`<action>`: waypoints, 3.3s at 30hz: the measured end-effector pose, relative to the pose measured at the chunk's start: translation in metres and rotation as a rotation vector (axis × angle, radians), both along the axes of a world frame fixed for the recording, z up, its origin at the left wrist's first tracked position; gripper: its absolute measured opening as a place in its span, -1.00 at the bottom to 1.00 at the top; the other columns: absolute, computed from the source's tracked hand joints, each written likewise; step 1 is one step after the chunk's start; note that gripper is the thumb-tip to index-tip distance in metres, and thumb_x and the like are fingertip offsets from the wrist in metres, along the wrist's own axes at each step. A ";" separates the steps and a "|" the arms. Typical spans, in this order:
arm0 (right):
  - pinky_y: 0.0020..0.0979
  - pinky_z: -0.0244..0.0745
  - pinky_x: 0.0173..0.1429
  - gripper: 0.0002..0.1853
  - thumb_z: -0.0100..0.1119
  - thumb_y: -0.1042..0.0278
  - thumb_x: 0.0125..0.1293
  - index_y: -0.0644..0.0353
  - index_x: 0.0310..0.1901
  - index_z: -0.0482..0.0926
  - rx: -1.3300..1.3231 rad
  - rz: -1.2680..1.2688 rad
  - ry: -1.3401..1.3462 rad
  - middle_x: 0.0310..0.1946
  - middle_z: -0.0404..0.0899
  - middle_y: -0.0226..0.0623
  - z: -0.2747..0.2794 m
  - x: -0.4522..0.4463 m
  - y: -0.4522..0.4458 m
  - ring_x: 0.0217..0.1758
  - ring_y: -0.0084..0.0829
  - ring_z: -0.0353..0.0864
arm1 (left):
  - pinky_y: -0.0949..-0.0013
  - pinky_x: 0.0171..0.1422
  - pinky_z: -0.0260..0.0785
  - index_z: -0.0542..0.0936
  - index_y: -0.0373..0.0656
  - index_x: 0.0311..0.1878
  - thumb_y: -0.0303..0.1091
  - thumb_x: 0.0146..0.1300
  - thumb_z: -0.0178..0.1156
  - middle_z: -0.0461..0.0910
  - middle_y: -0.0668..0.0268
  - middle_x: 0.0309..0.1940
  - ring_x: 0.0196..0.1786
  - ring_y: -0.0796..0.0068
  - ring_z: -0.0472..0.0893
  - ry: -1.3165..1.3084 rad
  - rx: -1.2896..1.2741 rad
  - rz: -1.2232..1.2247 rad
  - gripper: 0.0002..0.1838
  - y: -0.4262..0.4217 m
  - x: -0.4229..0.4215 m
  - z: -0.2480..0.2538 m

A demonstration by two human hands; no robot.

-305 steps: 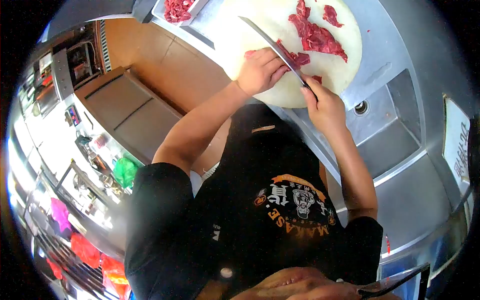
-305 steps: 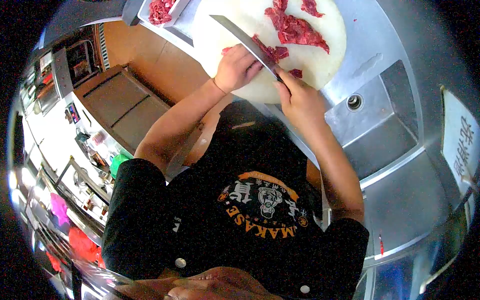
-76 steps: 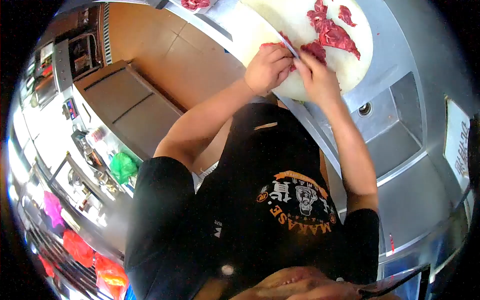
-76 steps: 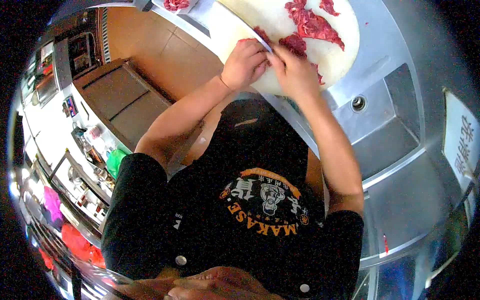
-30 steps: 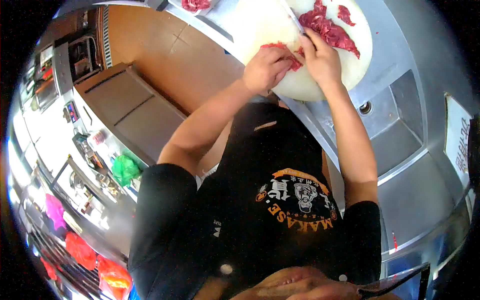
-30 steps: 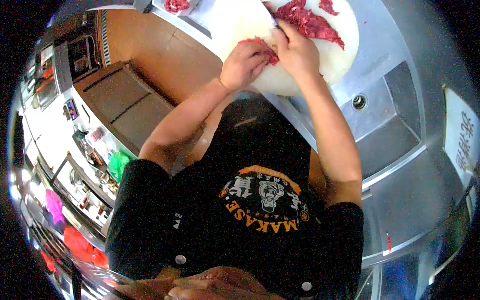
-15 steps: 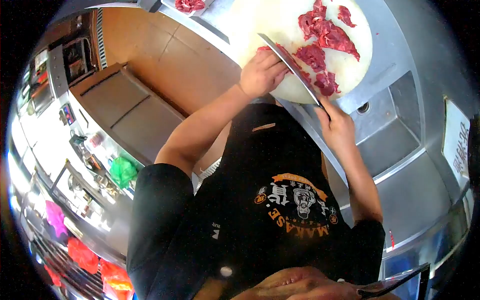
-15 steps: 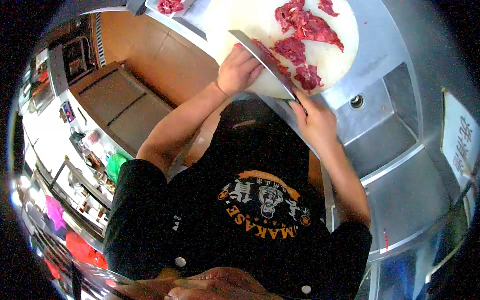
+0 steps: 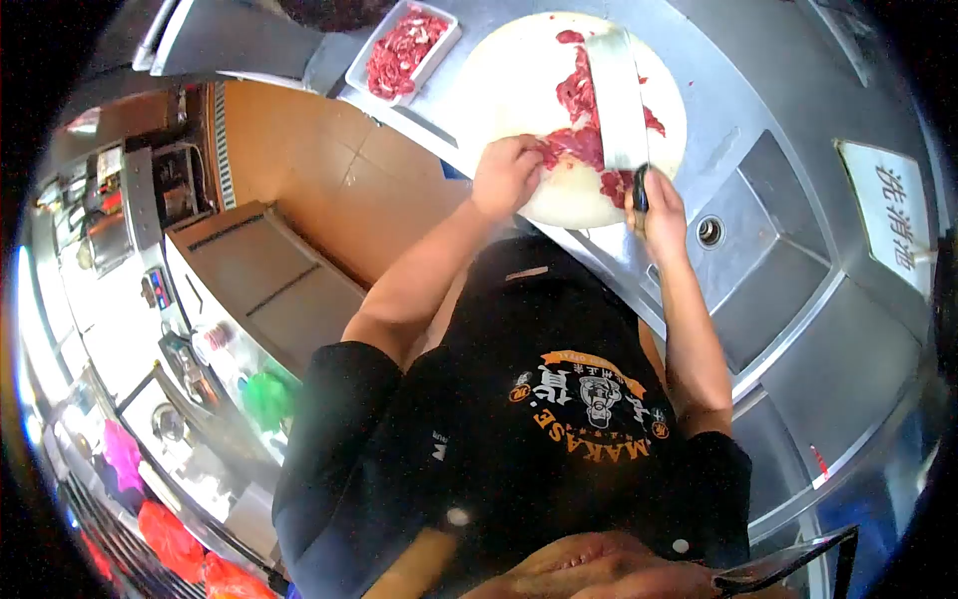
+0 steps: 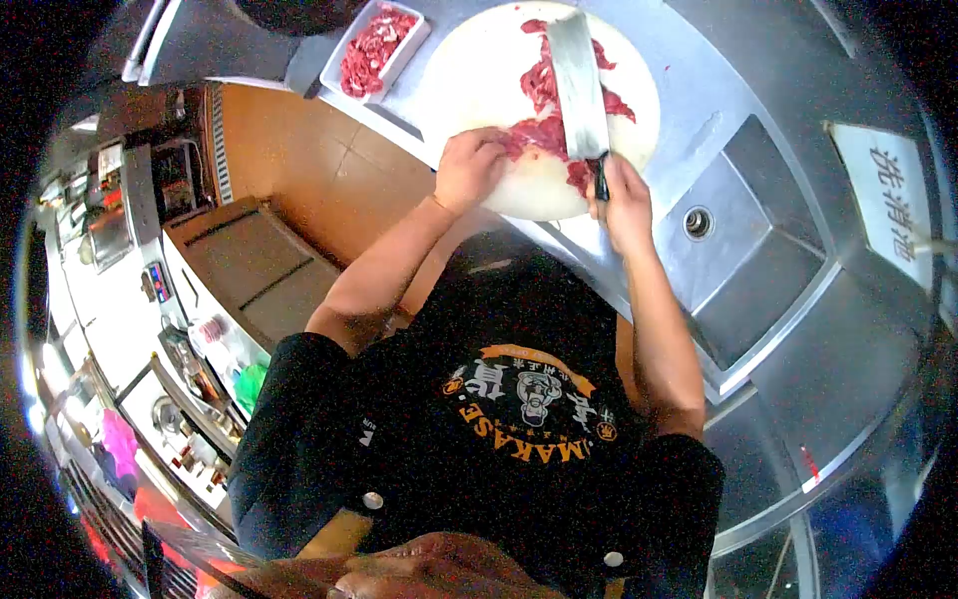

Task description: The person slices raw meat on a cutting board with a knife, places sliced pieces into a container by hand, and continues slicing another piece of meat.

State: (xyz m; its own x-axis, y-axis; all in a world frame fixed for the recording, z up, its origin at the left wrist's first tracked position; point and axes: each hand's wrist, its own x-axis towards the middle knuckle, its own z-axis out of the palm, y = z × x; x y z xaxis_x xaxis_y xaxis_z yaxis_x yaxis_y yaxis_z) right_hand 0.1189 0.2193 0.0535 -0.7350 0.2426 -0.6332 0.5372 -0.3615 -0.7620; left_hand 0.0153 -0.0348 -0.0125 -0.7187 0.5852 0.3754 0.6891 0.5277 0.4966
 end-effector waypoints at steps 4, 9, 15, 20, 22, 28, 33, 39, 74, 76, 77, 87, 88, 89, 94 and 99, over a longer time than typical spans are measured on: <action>-0.53 0.28 -0.55 -0.63 0.09 0.04 0.65 0.16 0.22 0.58 -0.102 -0.079 0.048 -0.51 0.54 -0.44 -0.018 0.047 -0.012 -0.63 -0.62 0.40 | 0.05 0.09 0.48 0.68 -0.10 -0.19 -0.47 0.02 0.40 0.66 0.26 -0.10 -0.03 0.09 0.64 0.032 0.014 -0.037 -0.76 -0.006 -0.009 0.013; -0.37 0.58 -0.29 -0.60 0.24 0.08 0.57 0.11 0.27 0.63 0.396 0.268 0.059 -0.34 0.71 -0.26 -0.022 0.055 -0.045 -0.46 -0.43 0.66 | 0.03 0.10 0.45 0.67 -0.09 -0.16 -0.44 0.03 0.44 0.64 0.23 -0.09 -0.01 0.06 0.62 0.043 0.053 -0.001 -0.74 -0.008 -0.009 0.016; -0.03 0.64 0.00 -0.61 0.19 -0.02 0.53 -0.08 0.25 0.65 0.900 0.579 0.058 -0.15 0.77 0.01 0.021 0.061 -0.056 -0.10 0.10 0.76 | 0.03 0.10 0.40 0.69 -0.04 -0.19 -0.37 0.04 0.47 0.62 0.27 -0.11 0.00 0.11 0.59 0.034 0.073 0.031 -0.76 0.004 -0.006 0.007; -0.03 0.63 -0.02 -0.60 0.18 -0.02 0.54 -0.09 0.29 0.61 0.927 0.609 -0.025 -0.15 0.75 0.04 0.044 0.114 -0.045 -0.09 0.12 0.74 | 0.04 0.11 0.37 0.72 0.05 -0.25 -0.32 0.05 0.45 0.60 0.31 -0.18 -0.01 0.14 0.58 0.043 -0.009 0.165 -0.83 0.007 -0.009 0.003; -0.07 0.63 -0.01 -0.60 0.20 -0.01 0.54 -0.07 0.28 0.62 0.898 0.597 -0.041 -0.14 0.75 0.05 0.044 0.124 -0.038 -0.06 0.12 0.74 | 0.04 0.11 0.37 0.72 0.05 -0.28 -0.30 0.05 0.44 0.61 0.30 -0.16 0.00 0.13 0.58 0.017 -0.029 0.251 -0.85 0.003 -0.018 0.000; -0.22 0.64 0.00 -0.63 0.27 0.09 0.53 0.06 0.24 0.67 0.699 0.438 -0.074 -0.16 0.78 -0.09 0.015 0.152 -0.022 -0.19 -0.18 0.77 | 0.01 0.18 0.39 0.74 0.01 -0.16 -0.32 0.08 0.37 0.64 0.25 -0.05 0.08 0.09 0.59 0.002 -0.087 0.360 -0.78 -0.001 -0.060 0.014; -0.46 0.46 -0.38 -0.59 0.20 0.18 0.60 0.14 0.35 0.57 0.076 0.071 -0.152 -0.41 0.62 -0.37 -0.001 0.174 -0.018 -0.49 -0.55 0.51 | -0.07 0.38 0.40 0.75 0.07 0.08 -0.17 0.17 0.37 0.64 0.21 0.11 0.28 0.06 0.55 -0.159 -0.099 0.160 -0.62 0.078 -0.130 0.015; -0.45 0.44 -0.57 -0.66 0.02 -0.04 0.66 0.10 0.04 0.52 -0.197 -0.329 -0.010 -0.46 0.59 -0.33 -0.015 0.191 -0.020 -0.65 -0.49 0.47 | -0.21 0.52 0.27 0.48 0.42 0.50 0.47 0.21 0.24 0.39 0.18 0.47 0.55 0.03 0.29 -0.341 -0.622 0.130 -0.18 0.173 -0.174 0.017; -0.54 0.38 -0.43 -0.58 0.01 0.15 0.68 0.31 0.33 0.44 0.139 0.359 0.517 -0.42 0.52 -0.38 0.138 -0.014 -0.124 -0.55 -0.60 0.44 | 0.06 0.13 0.49 0.69 -0.10 -0.03 -0.28 0.11 0.47 0.68 0.18 -0.10 -0.07 0.04 0.63 0.123 0.625 0.475 -0.65 -0.021 -0.115 0.201; -0.53 0.36 -0.47 -0.59 0.02 0.10 0.68 0.24 0.31 0.46 0.133 0.315 0.462 -0.44 0.53 -0.38 0.137 -0.036 -0.137 -0.57 -0.58 0.44 | 0.03 0.15 0.50 0.69 -0.09 -0.01 -0.21 0.15 0.46 0.67 0.16 -0.15 -0.08 -0.01 0.62 0.288 0.520 0.622 -0.65 -0.045 -0.164 0.177; -0.51 0.37 -0.48 -0.60 0.02 0.11 0.69 0.23 0.31 0.46 0.097 0.287 0.415 -0.43 0.54 -0.38 0.131 -0.041 -0.138 -0.57 -0.58 0.44 | -0.01 0.19 0.51 0.70 -0.08 0.03 -0.16 0.15 0.48 0.67 0.12 -0.17 -0.07 -0.06 0.62 0.492 0.543 0.689 -0.60 -0.053 -0.188 0.149; -0.55 0.29 -0.57 -0.61 0.01 0.13 0.68 0.24 0.31 0.48 0.204 0.167 0.132 -0.52 0.51 -0.45 0.046 0.078 -0.072 -0.63 -0.62 0.43 | 0.01 0.28 0.49 0.78 -0.05 -0.01 -0.19 0.32 0.32 0.74 0.11 -0.07 0.08 -0.04 0.66 0.031 0.190 0.678 -0.74 -0.124 -0.236 -0.014; -0.56 0.29 -0.58 -0.64 0.03 0.12 0.68 0.21 0.26 0.49 0.195 0.120 0.138 -0.51 0.52 -0.45 0.044 0.089 -0.070 -0.63 -0.62 0.44 | -0.01 0.29 0.48 0.78 -0.03 -0.01 -0.17 0.31 0.32 0.73 0.13 -0.06 0.10 -0.01 0.65 0.044 0.165 0.640 -0.73 -0.121 -0.236 -0.023; -0.55 0.30 -0.58 -0.65 0.05 0.11 0.67 0.18 0.25 0.50 0.223 0.050 0.036 -0.49 0.52 -0.45 0.043 0.102 -0.066 -0.63 -0.62 0.43 | -0.03 0.30 0.47 0.79 -0.02 -0.02 -0.14 0.31 0.33 0.73 0.14 -0.05 0.13 0.01 0.65 0.052 0.139 0.599 -0.73 -0.116 -0.236 -0.033; -0.52 0.40 -0.45 -0.56 0.12 0.17 0.65 0.19 0.41 0.48 0.343 0.089 -0.081 -0.47 0.47 -0.51 0.035 0.141 -0.041 -0.51 -0.66 0.44 | -0.13 0.45 0.35 0.76 0.08 0.09 -0.04 0.37 0.18 0.68 0.19 0.11 0.33 -0.01 0.53 -0.030 -0.411 0.408 -0.64 -0.098 -0.221 0.012; -0.54 0.36 -0.47 -0.57 0.11 0.28 0.64 0.14 0.45 0.48 0.323 0.144 -0.059 -0.46 0.47 -0.52 0.028 0.133 -0.044 -0.52 -0.67 0.44 | -0.07 0.19 0.56 0.76 0.06 0.08 -0.13 0.27 0.22 0.70 0.17 0.10 0.16 -0.01 0.65 -0.183 -0.217 0.140 -0.64 -0.068 -0.137 0.037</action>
